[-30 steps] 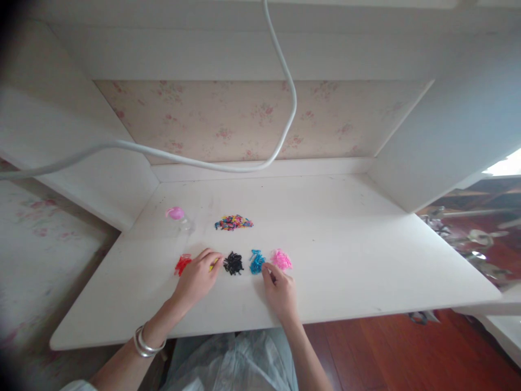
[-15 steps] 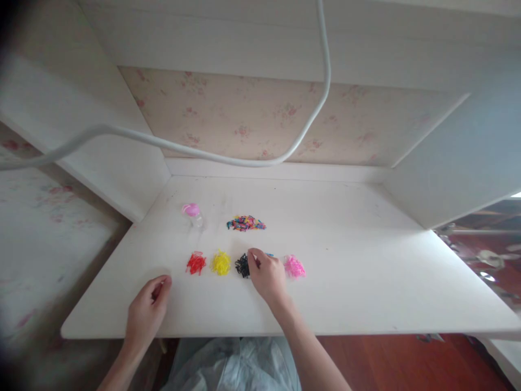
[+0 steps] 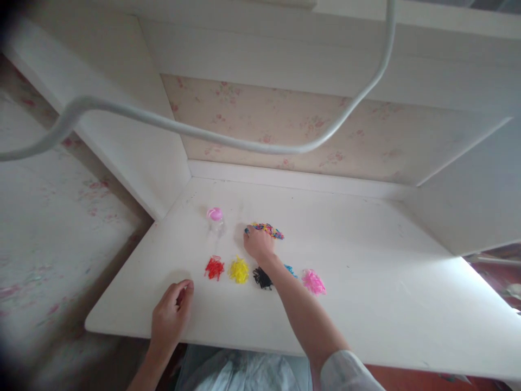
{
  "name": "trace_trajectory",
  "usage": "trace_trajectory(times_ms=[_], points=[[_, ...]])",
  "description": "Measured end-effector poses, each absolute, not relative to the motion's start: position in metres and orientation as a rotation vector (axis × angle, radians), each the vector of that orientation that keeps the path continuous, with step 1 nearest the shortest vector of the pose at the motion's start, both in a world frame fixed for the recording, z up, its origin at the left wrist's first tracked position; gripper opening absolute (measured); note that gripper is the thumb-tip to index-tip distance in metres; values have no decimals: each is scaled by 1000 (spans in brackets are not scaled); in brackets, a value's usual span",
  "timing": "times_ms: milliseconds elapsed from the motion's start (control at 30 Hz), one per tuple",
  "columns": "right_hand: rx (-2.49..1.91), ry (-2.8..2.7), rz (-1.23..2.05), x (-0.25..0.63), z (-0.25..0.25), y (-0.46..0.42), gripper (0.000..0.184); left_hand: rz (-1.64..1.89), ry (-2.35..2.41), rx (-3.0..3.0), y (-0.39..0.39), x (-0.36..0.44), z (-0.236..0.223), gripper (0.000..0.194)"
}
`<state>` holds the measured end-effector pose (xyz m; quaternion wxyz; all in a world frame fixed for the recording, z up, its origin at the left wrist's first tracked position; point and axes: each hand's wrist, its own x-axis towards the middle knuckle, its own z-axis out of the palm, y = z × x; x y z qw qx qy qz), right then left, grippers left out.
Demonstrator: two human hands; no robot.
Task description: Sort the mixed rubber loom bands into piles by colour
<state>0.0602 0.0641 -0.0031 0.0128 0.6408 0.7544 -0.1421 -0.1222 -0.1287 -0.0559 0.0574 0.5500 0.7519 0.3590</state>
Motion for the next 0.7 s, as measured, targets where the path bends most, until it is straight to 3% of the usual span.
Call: trace_trajectory(times_ms=[700], points=[[2033, 2477, -447, 66, -6, 63, 38, 1085, 2259, 1738, -131, -122, -58, 20]])
